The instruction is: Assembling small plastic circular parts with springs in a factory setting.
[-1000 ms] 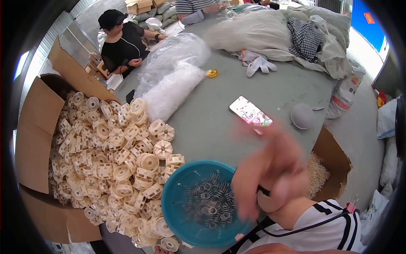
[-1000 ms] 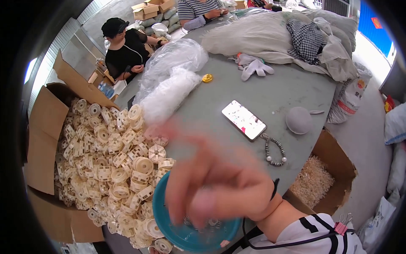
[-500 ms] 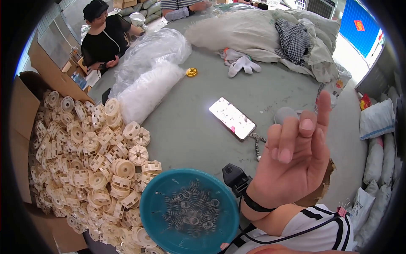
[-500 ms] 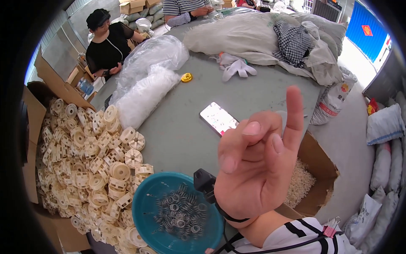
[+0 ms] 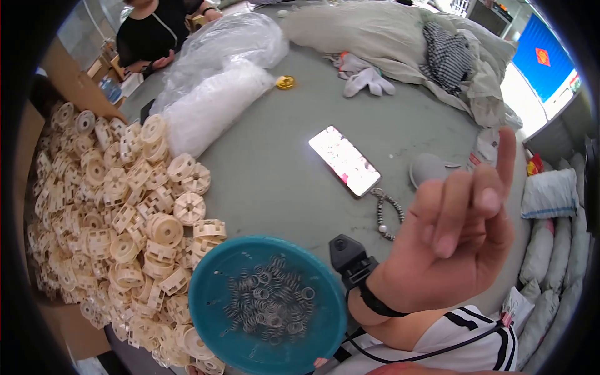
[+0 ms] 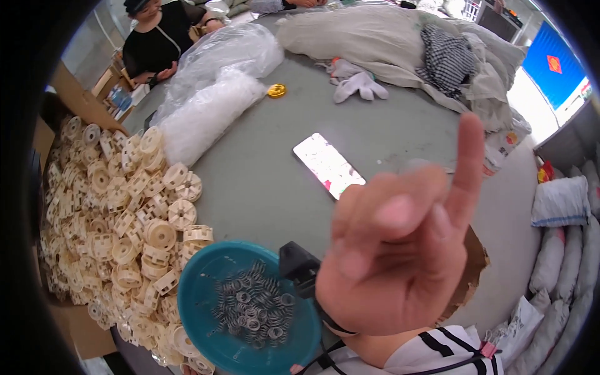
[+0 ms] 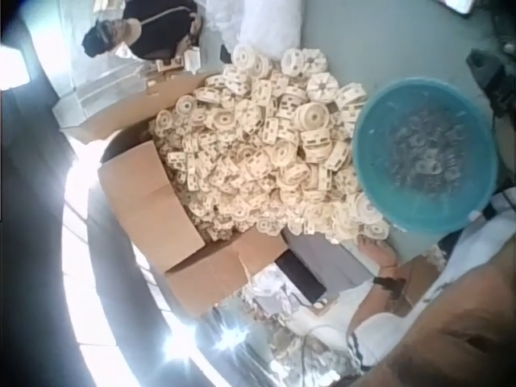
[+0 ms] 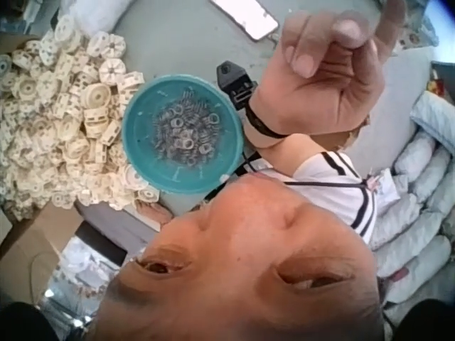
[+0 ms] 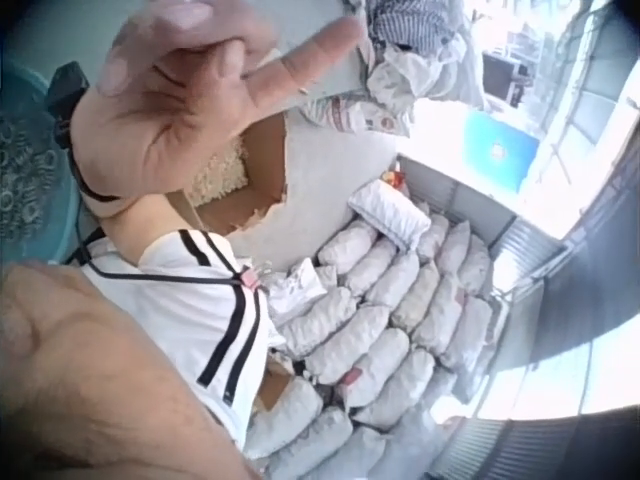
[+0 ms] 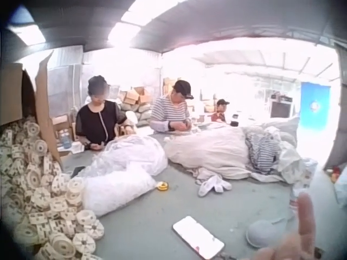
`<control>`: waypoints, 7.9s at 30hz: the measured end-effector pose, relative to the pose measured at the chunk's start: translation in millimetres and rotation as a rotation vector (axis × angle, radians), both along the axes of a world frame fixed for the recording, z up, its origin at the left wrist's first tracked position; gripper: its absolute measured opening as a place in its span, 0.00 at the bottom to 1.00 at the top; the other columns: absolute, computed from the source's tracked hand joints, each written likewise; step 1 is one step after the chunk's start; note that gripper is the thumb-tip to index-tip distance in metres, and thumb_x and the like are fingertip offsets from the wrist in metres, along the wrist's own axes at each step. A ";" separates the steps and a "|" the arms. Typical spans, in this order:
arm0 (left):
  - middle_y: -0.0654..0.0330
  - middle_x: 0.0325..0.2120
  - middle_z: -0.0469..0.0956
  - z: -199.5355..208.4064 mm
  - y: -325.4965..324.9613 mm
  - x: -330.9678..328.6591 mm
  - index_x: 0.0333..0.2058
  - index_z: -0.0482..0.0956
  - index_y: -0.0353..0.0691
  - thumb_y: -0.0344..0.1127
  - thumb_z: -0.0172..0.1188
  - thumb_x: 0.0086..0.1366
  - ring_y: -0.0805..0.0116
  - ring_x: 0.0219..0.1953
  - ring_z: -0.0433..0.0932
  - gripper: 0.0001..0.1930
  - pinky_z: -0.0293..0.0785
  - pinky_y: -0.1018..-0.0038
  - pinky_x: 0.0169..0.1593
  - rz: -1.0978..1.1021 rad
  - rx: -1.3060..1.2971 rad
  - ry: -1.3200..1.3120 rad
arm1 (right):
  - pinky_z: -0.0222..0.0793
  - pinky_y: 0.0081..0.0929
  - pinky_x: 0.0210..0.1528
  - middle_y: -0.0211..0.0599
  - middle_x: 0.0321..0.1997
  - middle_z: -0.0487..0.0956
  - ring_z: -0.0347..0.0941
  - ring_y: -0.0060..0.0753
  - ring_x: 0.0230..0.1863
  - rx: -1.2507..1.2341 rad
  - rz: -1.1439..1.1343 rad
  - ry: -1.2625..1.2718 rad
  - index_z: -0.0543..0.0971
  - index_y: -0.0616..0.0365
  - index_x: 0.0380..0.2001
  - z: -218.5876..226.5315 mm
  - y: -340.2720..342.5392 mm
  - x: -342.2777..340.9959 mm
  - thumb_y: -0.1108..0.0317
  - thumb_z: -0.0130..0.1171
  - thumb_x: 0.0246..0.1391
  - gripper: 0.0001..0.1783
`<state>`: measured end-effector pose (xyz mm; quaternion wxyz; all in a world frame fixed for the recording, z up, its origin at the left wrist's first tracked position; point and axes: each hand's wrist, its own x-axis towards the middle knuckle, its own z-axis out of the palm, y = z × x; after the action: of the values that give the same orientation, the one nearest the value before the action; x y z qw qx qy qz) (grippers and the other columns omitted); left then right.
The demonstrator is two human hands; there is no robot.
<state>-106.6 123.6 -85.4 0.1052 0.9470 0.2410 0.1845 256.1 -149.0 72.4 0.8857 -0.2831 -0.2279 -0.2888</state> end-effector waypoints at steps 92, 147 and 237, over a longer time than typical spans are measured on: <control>0.40 0.49 0.63 -25.4 10.0 -34.6 0.47 0.64 0.29 0.41 0.48 0.59 0.40 0.51 0.62 0.22 0.54 0.51 0.55 0.086 0.115 0.041 | 0.61 0.35 0.18 0.42 0.15 0.71 0.67 0.47 0.15 -0.639 1.297 -0.497 0.76 0.63 0.18 27.9 31.4 -64.8 0.54 0.39 0.59 0.27; 0.57 0.41 0.72 59.9 -142.2 121.9 0.49 0.63 0.31 0.30 0.59 0.59 0.72 0.44 0.72 0.21 0.73 0.76 0.45 -0.157 -1.395 -0.631 | 0.68 0.25 0.33 0.41 0.36 0.69 0.70 0.34 0.31 -1.295 0.361 -0.127 0.75 0.61 0.36 -70.9 13.6 -149.2 0.78 0.56 0.47 0.11; 0.56 0.45 0.73 57.6 -118.2 125.7 0.41 0.67 0.36 0.29 0.55 0.61 0.68 0.47 0.72 0.10 0.69 0.69 0.50 -0.256 -1.751 -0.577 | 0.68 0.15 0.30 0.33 0.30 0.74 0.70 0.16 0.29 -1.003 0.967 0.553 0.69 0.65 0.39 -87.6 16.8 -132.3 0.68 0.51 0.57 0.11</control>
<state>19.1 5.5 -27.7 0.8577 0.4669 0.1525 0.1523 123.7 -132.1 -15.2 0.7037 -0.5833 -0.2004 0.3528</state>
